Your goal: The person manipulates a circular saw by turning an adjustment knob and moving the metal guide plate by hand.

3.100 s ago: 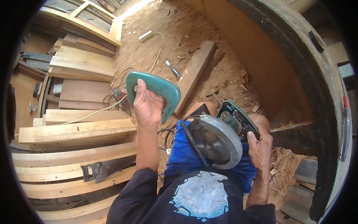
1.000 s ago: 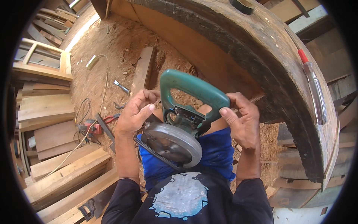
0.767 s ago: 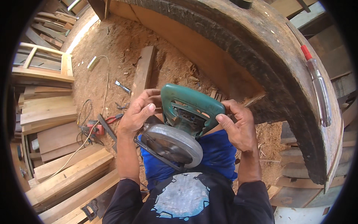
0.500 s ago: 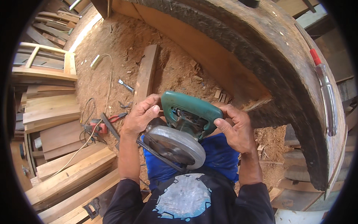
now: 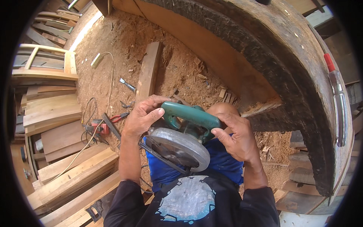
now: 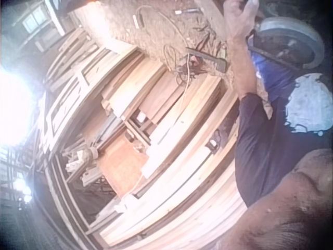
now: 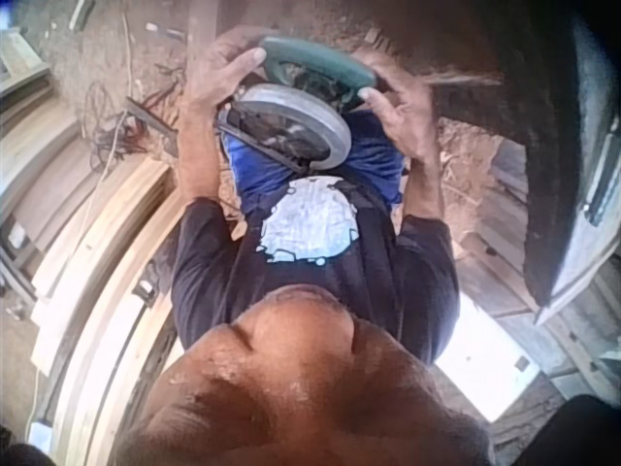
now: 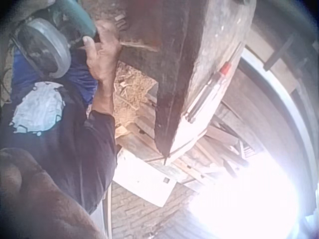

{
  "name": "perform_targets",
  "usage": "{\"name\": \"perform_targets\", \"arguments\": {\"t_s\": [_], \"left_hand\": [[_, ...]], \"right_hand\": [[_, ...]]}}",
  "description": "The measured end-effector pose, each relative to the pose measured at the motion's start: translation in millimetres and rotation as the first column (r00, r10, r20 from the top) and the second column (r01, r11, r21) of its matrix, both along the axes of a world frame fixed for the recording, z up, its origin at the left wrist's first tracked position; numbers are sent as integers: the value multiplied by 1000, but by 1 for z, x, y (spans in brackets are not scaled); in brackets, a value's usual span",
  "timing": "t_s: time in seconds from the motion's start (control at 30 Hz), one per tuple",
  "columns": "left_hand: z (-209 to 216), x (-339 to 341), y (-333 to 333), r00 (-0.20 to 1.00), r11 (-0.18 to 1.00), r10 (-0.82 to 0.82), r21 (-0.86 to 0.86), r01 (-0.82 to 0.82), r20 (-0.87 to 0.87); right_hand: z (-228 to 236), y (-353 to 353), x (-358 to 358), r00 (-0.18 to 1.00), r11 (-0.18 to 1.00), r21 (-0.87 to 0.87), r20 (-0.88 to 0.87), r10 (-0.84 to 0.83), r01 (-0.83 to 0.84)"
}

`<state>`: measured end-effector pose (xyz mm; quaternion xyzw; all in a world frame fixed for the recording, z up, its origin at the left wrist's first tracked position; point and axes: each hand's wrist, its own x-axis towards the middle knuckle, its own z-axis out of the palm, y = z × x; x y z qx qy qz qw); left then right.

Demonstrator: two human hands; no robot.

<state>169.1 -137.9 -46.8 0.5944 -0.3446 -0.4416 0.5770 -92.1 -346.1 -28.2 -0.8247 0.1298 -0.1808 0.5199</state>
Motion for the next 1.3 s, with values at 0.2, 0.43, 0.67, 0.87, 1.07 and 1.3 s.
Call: {"name": "perform_targets", "arguments": {"t_s": [0.2,0.43,0.67,0.87,1.07,1.3], "left_hand": [[3,4,-5,998,997,-64,39,64,-8],[-14,9,1,990,996,-93,17,91,102],[-11,10,1,967,993,-119,2,122,225],[-7,12,-1,942,990,-144,56,133,304],[-6,9,1,968,992,-126,21,125,217],[-32,-2,32,1000,982,11,-187,-8,17]], "right_hand": [[7,9,-2,997,987,-143,28,-71,74],[-9,9,-10,998,992,-110,6,-60,61],[-9,10,-17,996,987,-148,-55,-70,61],[-7,12,-17,993,987,-144,-82,-89,76],[-11,10,-14,996,985,-149,54,-76,84],[-1,10,-5,994,996,-81,95,54,-47]]}}
